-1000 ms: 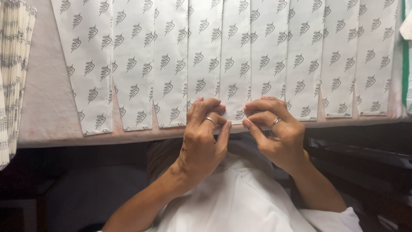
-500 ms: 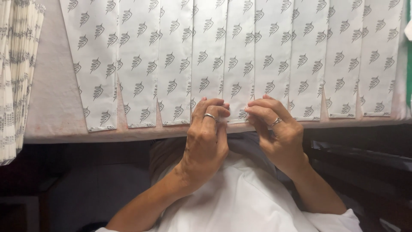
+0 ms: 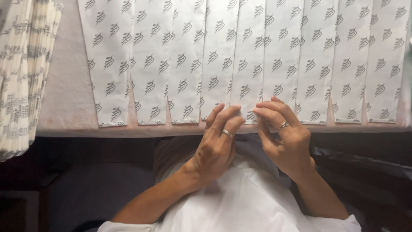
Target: Arranging paper sleeves on a table, applying glue to the edges, and folding them to complete the assembly of the packaging.
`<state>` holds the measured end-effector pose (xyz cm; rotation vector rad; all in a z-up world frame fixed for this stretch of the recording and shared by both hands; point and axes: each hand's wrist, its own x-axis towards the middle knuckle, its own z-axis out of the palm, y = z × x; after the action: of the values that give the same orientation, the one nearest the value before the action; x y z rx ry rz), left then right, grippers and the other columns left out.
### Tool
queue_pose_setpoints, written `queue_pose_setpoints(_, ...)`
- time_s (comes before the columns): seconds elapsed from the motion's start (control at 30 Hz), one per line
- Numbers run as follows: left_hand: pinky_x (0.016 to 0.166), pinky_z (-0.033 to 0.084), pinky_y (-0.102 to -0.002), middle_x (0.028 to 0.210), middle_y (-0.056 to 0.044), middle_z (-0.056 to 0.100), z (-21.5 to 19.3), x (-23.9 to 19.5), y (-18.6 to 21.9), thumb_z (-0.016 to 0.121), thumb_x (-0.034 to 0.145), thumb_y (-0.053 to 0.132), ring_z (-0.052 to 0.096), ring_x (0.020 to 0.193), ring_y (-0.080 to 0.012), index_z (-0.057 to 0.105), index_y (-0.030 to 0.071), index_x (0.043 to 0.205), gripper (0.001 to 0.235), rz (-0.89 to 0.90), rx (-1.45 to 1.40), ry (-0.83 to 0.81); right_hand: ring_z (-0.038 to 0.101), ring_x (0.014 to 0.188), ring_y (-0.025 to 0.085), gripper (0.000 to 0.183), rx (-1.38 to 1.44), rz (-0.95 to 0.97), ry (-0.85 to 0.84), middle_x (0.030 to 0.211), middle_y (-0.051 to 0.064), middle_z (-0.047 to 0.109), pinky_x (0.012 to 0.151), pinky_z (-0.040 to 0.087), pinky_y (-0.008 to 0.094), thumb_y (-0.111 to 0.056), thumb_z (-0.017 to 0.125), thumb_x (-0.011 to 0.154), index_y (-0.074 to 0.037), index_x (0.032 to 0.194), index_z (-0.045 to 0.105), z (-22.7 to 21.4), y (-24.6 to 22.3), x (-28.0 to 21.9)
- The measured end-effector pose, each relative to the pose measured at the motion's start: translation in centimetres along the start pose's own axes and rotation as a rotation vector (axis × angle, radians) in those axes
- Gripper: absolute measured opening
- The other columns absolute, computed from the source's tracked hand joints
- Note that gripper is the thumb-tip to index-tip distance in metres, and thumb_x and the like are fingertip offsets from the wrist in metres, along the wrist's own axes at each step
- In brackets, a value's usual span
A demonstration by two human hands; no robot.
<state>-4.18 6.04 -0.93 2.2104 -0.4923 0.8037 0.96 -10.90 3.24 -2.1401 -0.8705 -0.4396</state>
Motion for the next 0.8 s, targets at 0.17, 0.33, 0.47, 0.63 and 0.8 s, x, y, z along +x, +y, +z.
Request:
queue_pose_setpoints(0.17,0.113,0.045,-0.056,0.129,-0.024,0.067,-4.6,0.2,-2.2,0.067,0.095,-0.002,0.068,0.120,-0.0407,0.070,-0.002,0.113,0.018,-0.036,-0.012,0.081,0.075,0.107,0.030,0.027,0.022,-0.098,-0.020,0.111,0.011,0.075,0.102,0.057,0.044,0.007,0.079,0.083,-0.003,0.107,0.078,1.1,-1.3,1.0)
queue_pose_setpoints(0.33,0.111,0.044,-0.058,0.117,-0.023,0.069,-7.0,1.6,-3.9,0.074,0.087,-0.004,0.069,0.117,-0.0386,0.071,-0.003,0.104,0.017,-0.016,0.000,-0.121,0.077,0.100,0.032,0.030,0.090,-0.154,-0.085,0.100,0.015,0.076,0.095,0.060,0.046,0.015,0.078,0.074,-0.001,0.100,0.077,2.8,-1.6,2.7)
queue_pose_setpoints(0.47,0.113,0.045,-0.057,0.110,-0.018,0.069,-7.2,2.0,-4.3,0.075,0.086,-0.004,0.069,0.118,-0.0350,0.072,-0.002,0.101,0.016,-0.056,-0.042,-0.193,0.077,0.098,0.031,0.028,0.070,-0.138,-0.150,0.100,0.015,0.076,0.090,0.062,0.046,0.014,0.078,0.077,-0.001,0.100,0.077,2.7,-1.6,3.1)
queue_pose_setpoints(0.63,0.113,0.047,-0.055,0.110,-0.015,0.068,-7.4,1.7,-5.0,0.079,0.084,-0.002,0.070,0.117,-0.0321,0.071,0.001,0.097,0.015,-0.010,-0.019,-0.199,0.077,0.093,0.032,0.026,0.072,-0.186,-0.116,0.097,0.016,0.076,0.085,0.063,0.046,0.016,0.077,0.077,0.000,0.098,0.076,2.6,-1.7,3.3)
queue_pose_setpoints(0.8,0.114,0.046,-0.052,0.108,-0.012,0.070,-7.2,1.6,-5.2,0.076,0.085,-0.003,0.071,0.114,-0.0280,0.071,0.003,0.091,0.010,0.016,-0.003,-0.175,0.077,0.094,0.034,0.026,0.074,-0.195,-0.099,0.097,0.018,0.077,0.084,0.064,0.048,0.017,0.076,0.078,0.001,0.098,0.076,2.8,-1.6,2.9)
